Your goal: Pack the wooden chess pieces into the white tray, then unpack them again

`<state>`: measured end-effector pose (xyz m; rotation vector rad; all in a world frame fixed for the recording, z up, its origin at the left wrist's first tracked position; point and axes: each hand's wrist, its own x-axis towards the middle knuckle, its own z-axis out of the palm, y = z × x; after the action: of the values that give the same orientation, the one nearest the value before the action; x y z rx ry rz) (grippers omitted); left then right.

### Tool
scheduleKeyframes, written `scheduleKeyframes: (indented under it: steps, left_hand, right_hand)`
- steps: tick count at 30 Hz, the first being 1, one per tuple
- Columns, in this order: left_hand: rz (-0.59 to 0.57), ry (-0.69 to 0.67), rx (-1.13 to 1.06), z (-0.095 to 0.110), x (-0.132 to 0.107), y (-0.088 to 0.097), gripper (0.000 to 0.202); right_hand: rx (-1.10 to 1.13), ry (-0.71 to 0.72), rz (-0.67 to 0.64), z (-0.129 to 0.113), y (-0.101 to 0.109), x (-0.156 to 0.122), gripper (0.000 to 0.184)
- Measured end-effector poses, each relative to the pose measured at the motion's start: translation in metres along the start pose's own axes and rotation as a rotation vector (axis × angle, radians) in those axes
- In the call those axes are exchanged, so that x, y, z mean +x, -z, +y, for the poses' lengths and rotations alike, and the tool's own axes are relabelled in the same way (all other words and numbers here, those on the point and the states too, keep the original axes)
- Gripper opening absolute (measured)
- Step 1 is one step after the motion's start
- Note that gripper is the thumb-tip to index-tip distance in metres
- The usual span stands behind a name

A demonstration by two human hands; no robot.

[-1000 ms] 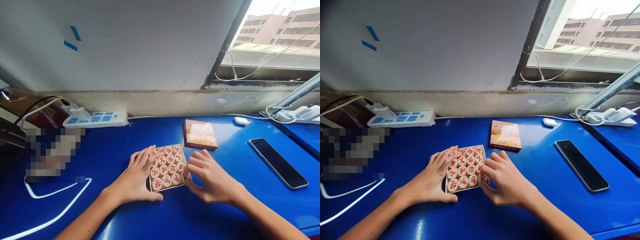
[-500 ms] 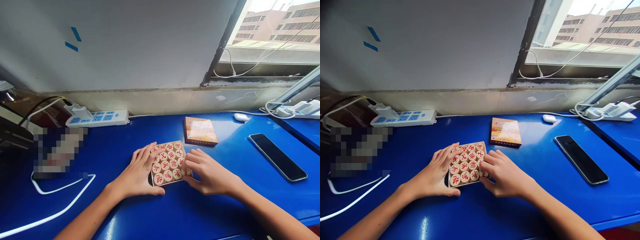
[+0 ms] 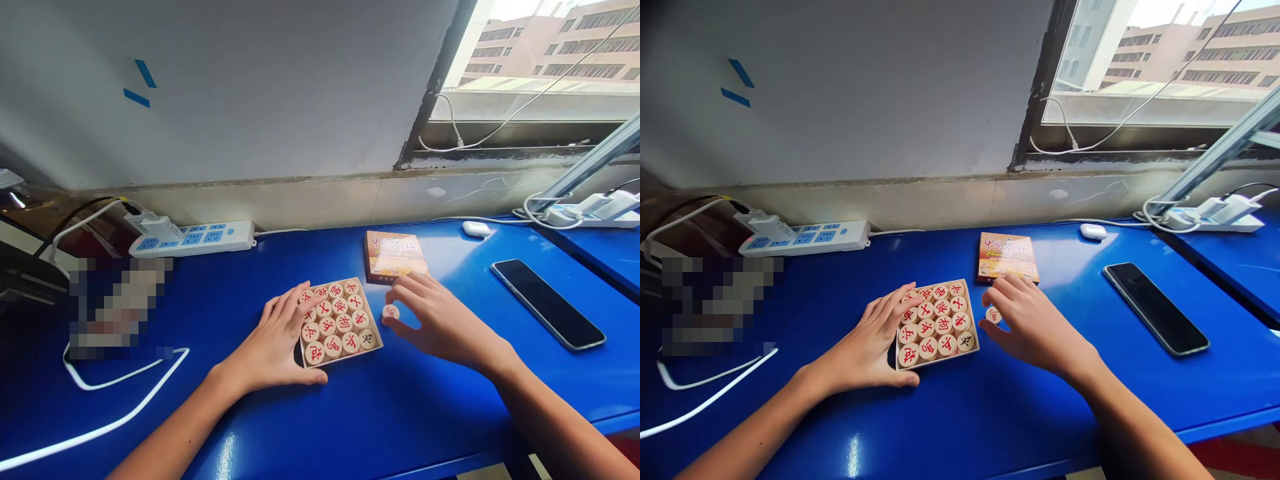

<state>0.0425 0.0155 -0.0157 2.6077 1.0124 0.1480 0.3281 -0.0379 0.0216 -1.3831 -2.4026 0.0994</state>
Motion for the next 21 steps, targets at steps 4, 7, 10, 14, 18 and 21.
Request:
scheduleKeyframes:
  steps: [4,7,10,14,18,21]
  left_hand:
    - [0.011,-0.019,0.021,0.000,0.000,-0.001,0.104]
    - [0.018,-0.023,0.031,0.000,0.000,-0.002,0.106]
    - [0.013,-0.024,0.029,0.000,0.000,-0.002,0.104]
    - [0.010,-0.014,0.007,0.000,0.000,-0.001,0.103]
    - [0.014,-0.014,-0.012,-0.001,-0.001,-0.001,0.102]
    - [0.001,-0.007,-0.002,-0.002,-0.002,-0.001,0.100]
  right_hand:
    - [0.041,0.035,0.023,-0.012,-0.024,0.005,0.006]
    - [0.028,0.051,0.014,-0.022,-0.041,0.008,0.006]
    - [0.100,0.018,0.034,-0.024,-0.044,0.010,0.007]
    - [0.200,0.012,0.021,-0.018,-0.021,0.006,0.009]
    - [0.117,0.026,-0.155,-0.006,0.006,-0.006,0.003]
    - [0.048,0.006,-0.241,0.003,0.009,-0.013,0.005]
